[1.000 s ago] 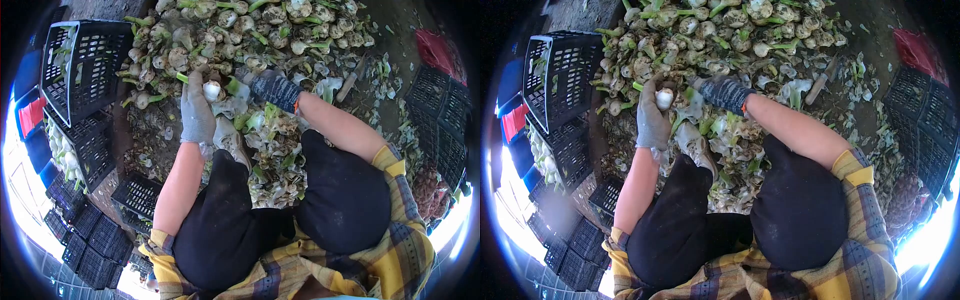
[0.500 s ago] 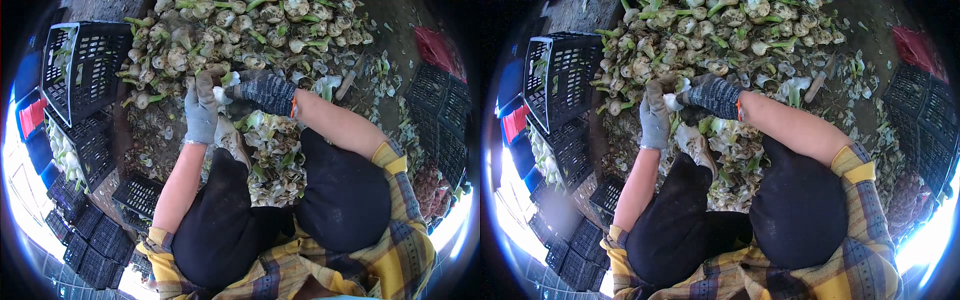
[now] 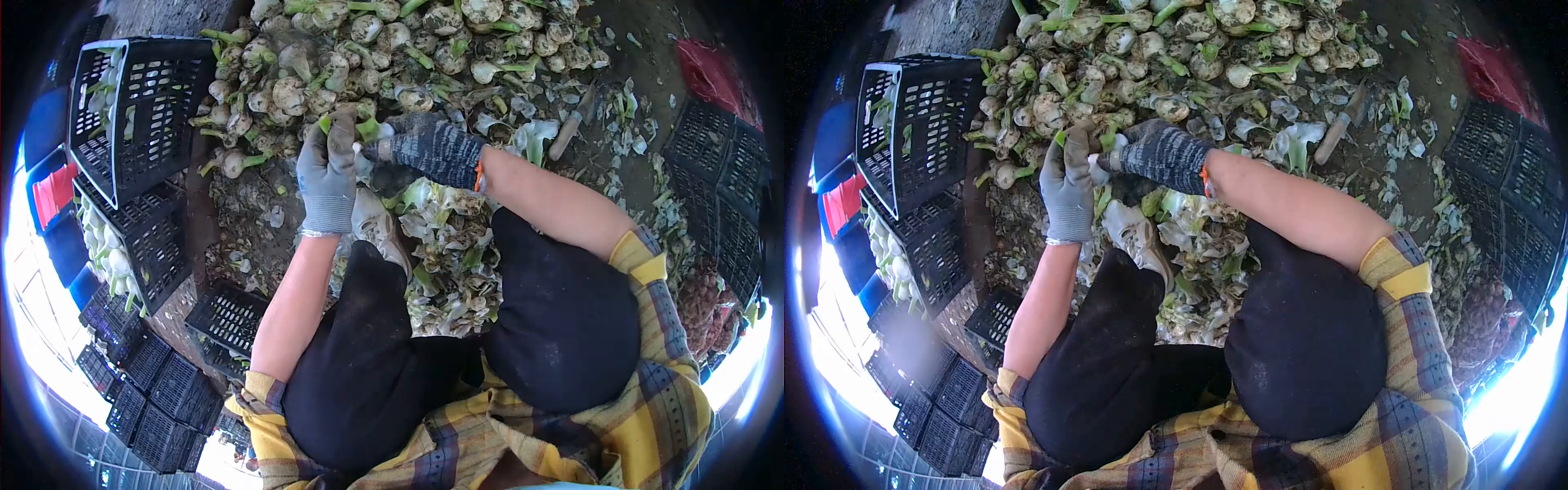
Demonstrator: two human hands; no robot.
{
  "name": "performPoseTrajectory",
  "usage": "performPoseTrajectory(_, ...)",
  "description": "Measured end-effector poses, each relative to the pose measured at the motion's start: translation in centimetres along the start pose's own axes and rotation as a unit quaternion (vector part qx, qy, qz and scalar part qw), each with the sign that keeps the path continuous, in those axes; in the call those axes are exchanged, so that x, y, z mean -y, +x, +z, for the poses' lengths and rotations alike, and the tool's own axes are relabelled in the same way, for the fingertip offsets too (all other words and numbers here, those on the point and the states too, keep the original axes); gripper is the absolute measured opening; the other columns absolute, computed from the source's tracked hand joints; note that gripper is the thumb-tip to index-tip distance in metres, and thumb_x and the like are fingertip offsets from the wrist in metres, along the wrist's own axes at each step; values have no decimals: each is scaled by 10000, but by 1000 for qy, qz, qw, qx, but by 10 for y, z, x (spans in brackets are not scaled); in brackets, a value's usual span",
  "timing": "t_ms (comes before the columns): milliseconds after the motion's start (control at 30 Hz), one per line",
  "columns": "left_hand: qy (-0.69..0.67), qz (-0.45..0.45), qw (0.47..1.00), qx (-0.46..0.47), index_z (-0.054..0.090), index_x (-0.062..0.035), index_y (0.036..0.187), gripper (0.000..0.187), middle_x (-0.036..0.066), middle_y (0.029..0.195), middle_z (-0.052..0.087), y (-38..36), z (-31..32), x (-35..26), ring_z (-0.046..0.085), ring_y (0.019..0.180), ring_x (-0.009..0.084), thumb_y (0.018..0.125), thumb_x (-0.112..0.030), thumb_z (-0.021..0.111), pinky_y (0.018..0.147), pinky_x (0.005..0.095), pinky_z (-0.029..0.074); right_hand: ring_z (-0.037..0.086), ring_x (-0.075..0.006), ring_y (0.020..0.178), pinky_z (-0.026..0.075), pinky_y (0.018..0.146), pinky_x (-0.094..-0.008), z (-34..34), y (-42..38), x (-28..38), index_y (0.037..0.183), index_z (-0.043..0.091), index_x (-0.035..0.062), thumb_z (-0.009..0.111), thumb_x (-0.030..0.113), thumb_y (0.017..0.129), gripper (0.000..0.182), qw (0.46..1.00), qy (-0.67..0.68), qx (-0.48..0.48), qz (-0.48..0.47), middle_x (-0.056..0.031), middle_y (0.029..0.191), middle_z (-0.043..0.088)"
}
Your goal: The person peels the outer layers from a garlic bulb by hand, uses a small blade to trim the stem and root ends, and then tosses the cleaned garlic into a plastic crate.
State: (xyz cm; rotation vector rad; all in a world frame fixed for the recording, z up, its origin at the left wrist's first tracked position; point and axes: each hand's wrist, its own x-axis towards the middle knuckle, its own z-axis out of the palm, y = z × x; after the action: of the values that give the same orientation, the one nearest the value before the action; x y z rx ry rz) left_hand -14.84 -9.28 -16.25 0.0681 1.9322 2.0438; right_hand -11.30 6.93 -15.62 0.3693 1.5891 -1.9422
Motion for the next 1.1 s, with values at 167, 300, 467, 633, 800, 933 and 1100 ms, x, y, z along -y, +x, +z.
performPoseTrajectory(167, 86, -41, 995, -6, 480, 19, 1166, 357, 82, 1074, 580, -4, 7, -14, 554, 938, 126, 927, -246, 491, 801, 247, 454, 596, -330, 672, 473, 641, -356, -4, 0, 4, 807, 625, -17, 625, 355, 726, 380, 974, -199, -86, -68, -207, 719, 617)
performPoseTrajectory(300, 108, -52, 991, -52, 527, 8, 1107, 388, 50, 977, 581, 0, 9, -11, 530, 823, 99, 934, -333, 461, 713, 242, 452, 608, -321, 696, 472, 651, -369, -3, 10, -18, 832, 623, -20, 623, 300, 721, 338, 969, -162, -149, -115, -205, 738, 625)
performPoseTrajectory(467, 68, -163, 981, -84, 563, -8, 1053, 389, 46, 930, 575, 4, 12, -22, 525, 799, 106, 924, -362, 467, 685, 245, 448, 612, -305, 699, 470, 655, -379, -6, 12, -28, 861, 612, -29, 618, 256, 729, 314, 976, 7, -178, -122, -210, 750, 625)
performPoseTrajectory(633, -21, -234, 962, -136, 559, -23, 1066, 359, 69, 920, 587, 10, 13, -25, 572, 801, 153, 915, -336, 469, 673, 279, 485, 610, -294, 721, 466, 673, -382, -17, 19, -41, 929, 597, -15, 606, 258, 760, 321, 972, 13, -226, -54, -189, 800, 635)
performPoseTrajectory(800, -162, -278, 929, -183, 557, -50, 1039, 309, 78, 924, 600, 15, 11, -26, 585, 799, 199, 926, -311, 435, 664, 335, 498, 608, -305, 773, 467, 699, -387, -15, 15, -35, 957, 594, 1, 575, 310, 794, 350, 968, 67, -242, -20, -186, 863, 633)
performPoseTrajectory(933, -222, -301, 904, -208, 560, -61, 1031, 310, 88, 908, 601, 17, 5, -23, 581, 803, 224, 932, -317, 415, 666, 357, 506, 601, -327, 797, 464, 742, -408, -18, 8, -26, 950, 594, -2, 551, 384, 805, 415, 981, -160, -89, -64, -189, 862, 621)
performPoseTrajectory(1100, -247, -320, 892, -200, 568, -60, 1016, 312, 100, 901, 598, 18, -4, -15, 583, 813, 245, 931, -320, 416, 712, 378, 517, 539, -346, 1012, 416, 901, -384, -18, 11, -32, 1113, 562, 20, 620, 377, 774, 496, 862, -466, -38, -194, -202, 1101, 557)
